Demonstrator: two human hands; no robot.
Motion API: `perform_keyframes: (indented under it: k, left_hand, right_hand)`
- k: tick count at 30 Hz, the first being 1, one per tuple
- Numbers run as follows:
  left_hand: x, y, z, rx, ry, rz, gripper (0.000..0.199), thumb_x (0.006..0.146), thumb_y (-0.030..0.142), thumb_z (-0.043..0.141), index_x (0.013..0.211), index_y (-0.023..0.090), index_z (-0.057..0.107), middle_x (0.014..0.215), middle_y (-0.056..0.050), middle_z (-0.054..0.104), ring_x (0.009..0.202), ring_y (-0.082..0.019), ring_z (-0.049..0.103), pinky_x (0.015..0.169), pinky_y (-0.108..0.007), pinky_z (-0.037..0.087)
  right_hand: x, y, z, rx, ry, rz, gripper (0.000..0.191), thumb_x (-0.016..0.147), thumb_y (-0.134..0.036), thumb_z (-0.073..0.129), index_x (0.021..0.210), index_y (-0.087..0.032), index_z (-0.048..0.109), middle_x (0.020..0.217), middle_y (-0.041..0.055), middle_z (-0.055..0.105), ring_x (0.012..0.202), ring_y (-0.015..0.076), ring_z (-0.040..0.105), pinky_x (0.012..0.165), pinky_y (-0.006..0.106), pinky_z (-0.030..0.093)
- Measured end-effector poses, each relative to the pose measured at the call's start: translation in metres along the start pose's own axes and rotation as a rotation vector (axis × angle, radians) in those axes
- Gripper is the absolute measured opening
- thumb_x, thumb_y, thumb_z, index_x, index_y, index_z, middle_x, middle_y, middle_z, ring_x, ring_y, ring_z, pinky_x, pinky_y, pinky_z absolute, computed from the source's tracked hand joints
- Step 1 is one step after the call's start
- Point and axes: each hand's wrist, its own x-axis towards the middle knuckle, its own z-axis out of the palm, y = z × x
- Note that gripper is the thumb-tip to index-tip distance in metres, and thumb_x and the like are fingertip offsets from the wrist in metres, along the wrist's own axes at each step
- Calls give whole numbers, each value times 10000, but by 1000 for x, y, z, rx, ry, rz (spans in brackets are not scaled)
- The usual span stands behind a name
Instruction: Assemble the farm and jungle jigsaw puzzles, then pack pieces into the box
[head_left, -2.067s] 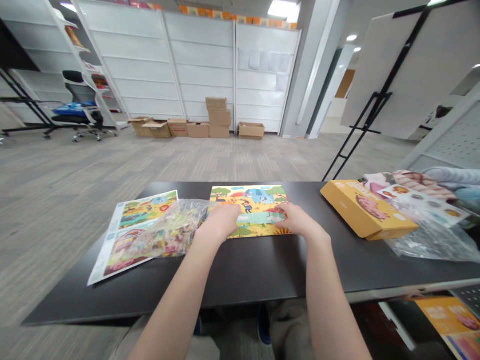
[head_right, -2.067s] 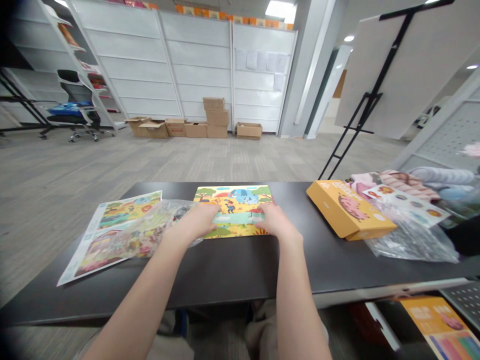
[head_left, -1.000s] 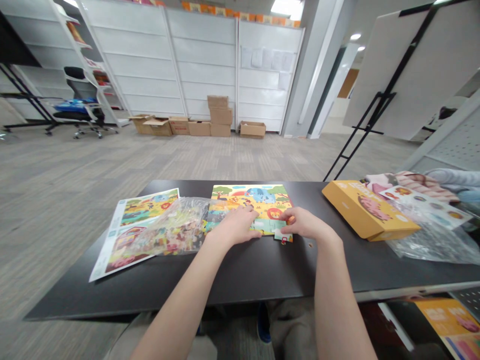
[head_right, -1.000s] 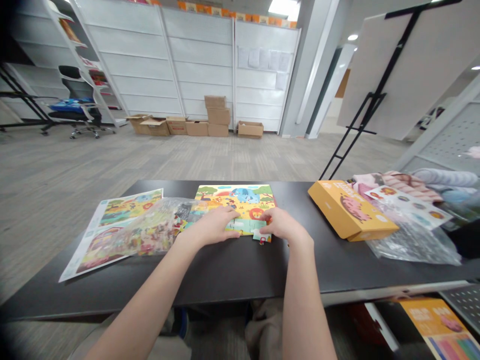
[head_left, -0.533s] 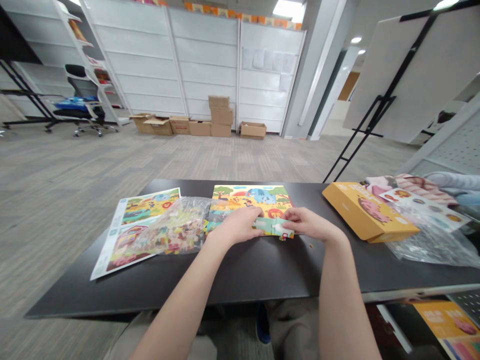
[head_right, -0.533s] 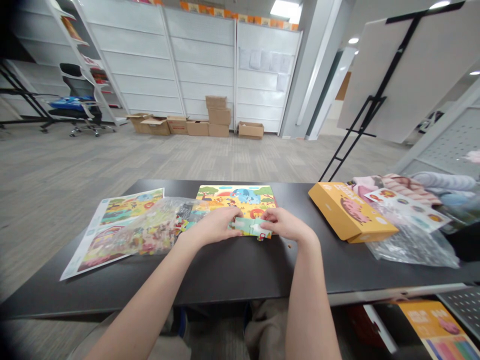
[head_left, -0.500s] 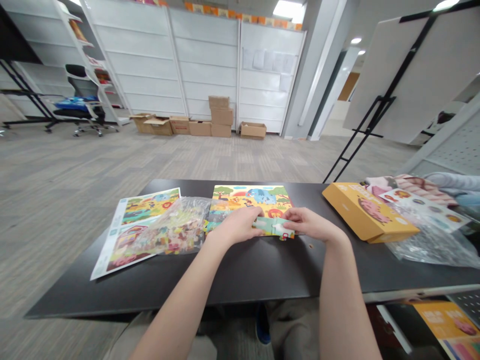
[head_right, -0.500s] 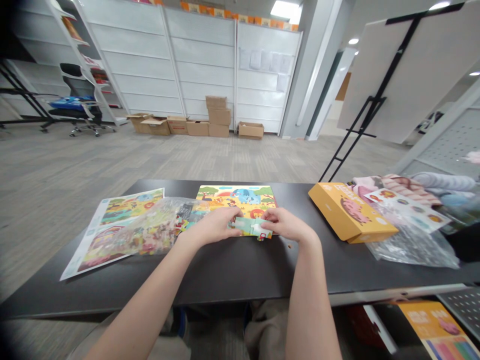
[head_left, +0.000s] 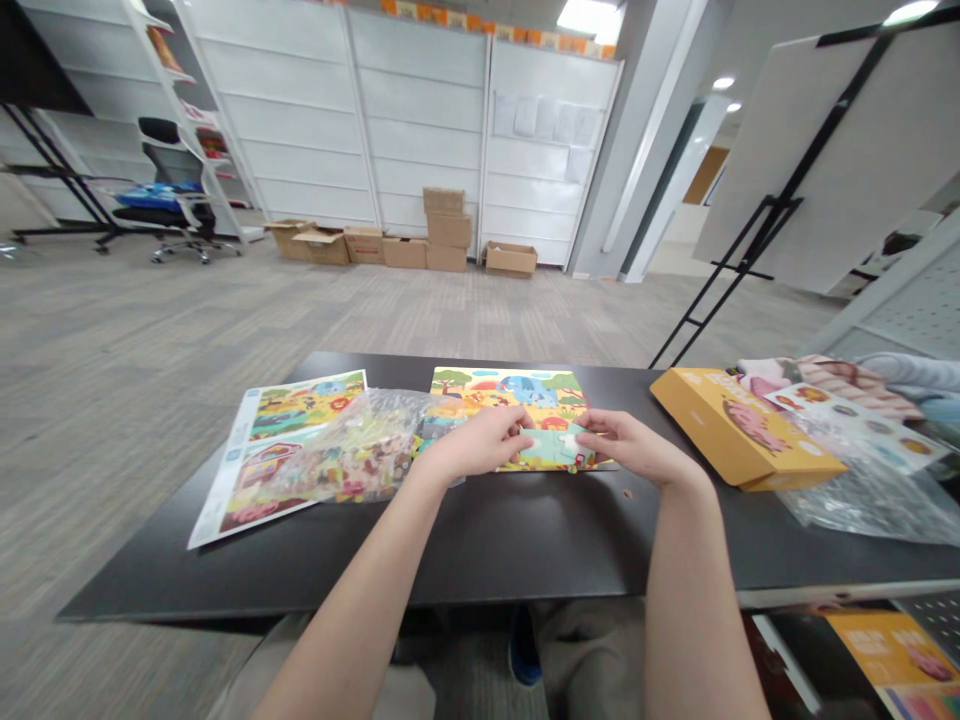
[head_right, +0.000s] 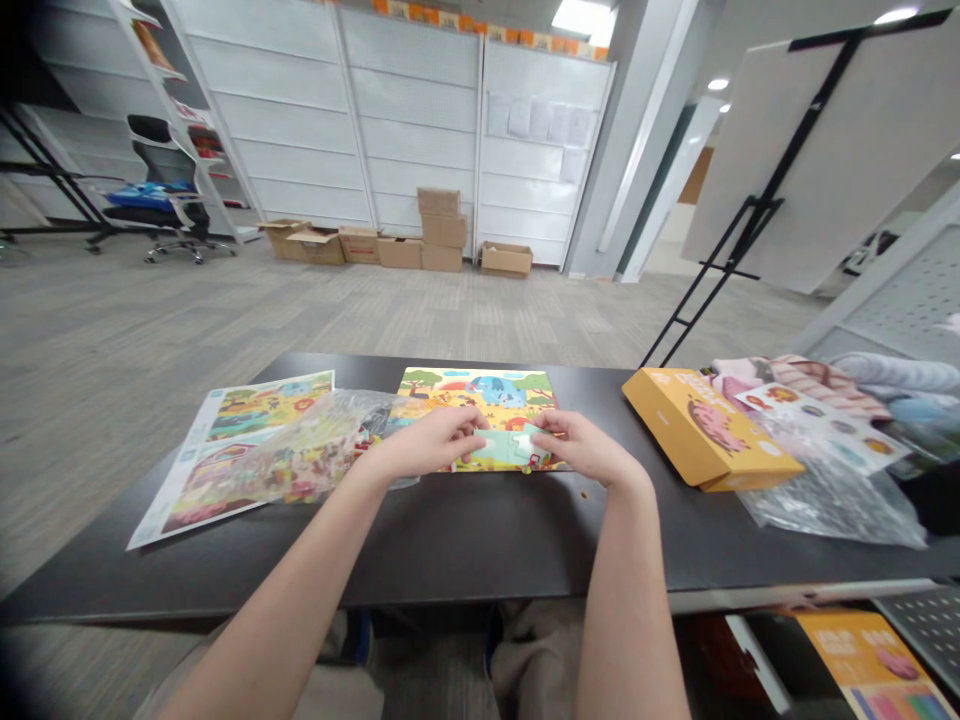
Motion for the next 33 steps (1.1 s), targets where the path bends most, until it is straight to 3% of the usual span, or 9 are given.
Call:
perform_keyframes:
  k: [6, 12, 14, 20, 26, 30, 33]
  left_hand:
    - [-2, 5, -6, -141, -25, 7, 160, 909, 288, 541, 986, 163, 604, 732, -8, 646, 686, -165, 673, 620, -252, 493]
    - [-8, 17, -12, 319, 144, -24, 145, 901, 244, 576, 998, 195, 672, 803, -30, 704, 766, -200, 671, 758, -312, 493]
    - [-9, 16, -12, 373, 170, -32, 165, 906, 253, 578, 1023, 198, 680, 825, -37, 718, 796, -212, 677, 780, -323, 493]
    - [-9, 5, -11, 161, 206, -69, 214, 886, 222, 566, 1063, 163, 669, 834, -52, 746, 768, -196, 702, 725, -296, 532]
    - [-10, 4, -11, -92, 149, 71, 281, 884, 178, 501, 1112, 153, 663, 835, -42, 741, 785, -181, 721, 715, -276, 556]
    - [-12, 7, -15, 67, 158, 50, 329, 907, 134, 433, 1147, 142, 659, 847, -49, 747, 822, -181, 719, 778, -284, 551]
    - [-17, 7, -16, 353, 116, -62, 358, 862, 153, 561, 1212, 169, 634, 1119, -104, 742, 1058, -244, 693, 925, -340, 524]
  right_hand:
    - [-3, -5, 0, 74, 13, -53, 392, 758, -515, 769, 902, -173, 641, 856, 23, 641, 773, 160, 602, 719, 305, 509]
    - [-6, -8, 1, 155, -42, 26, 438, 758, -543, 775, 953, -167, 662, 886, 45, 677, 754, 162, 625, 673, 297, 531]
    - [-8, -10, 2, 185, -8, 26, 443, 741, -537, 793, 954, -169, 666, 882, 44, 678, 746, 159, 628, 671, 295, 534]
    - [-4, -28, 17, 187, 30, -136, 352, 731, -456, 822, 880, -184, 656, 825, 18, 653, 742, 153, 613, 698, 298, 518]
    - [17, -31, 40, 164, 49, -226, 344, 744, -472, 792, 875, -184, 655, 880, 30, 652, 814, 178, 635, 787, 345, 528]
    - [21, -28, 42, 195, 73, -201, 350, 728, -442, 803, 896, -199, 614, 848, 6, 637, 772, 162, 637, 737, 325, 534]
    - [22, -22, 38, 187, 132, -151, 389, 717, -433, 802, 963, -205, 606, 853, 13, 665, 758, 170, 649, 709, 326, 544]
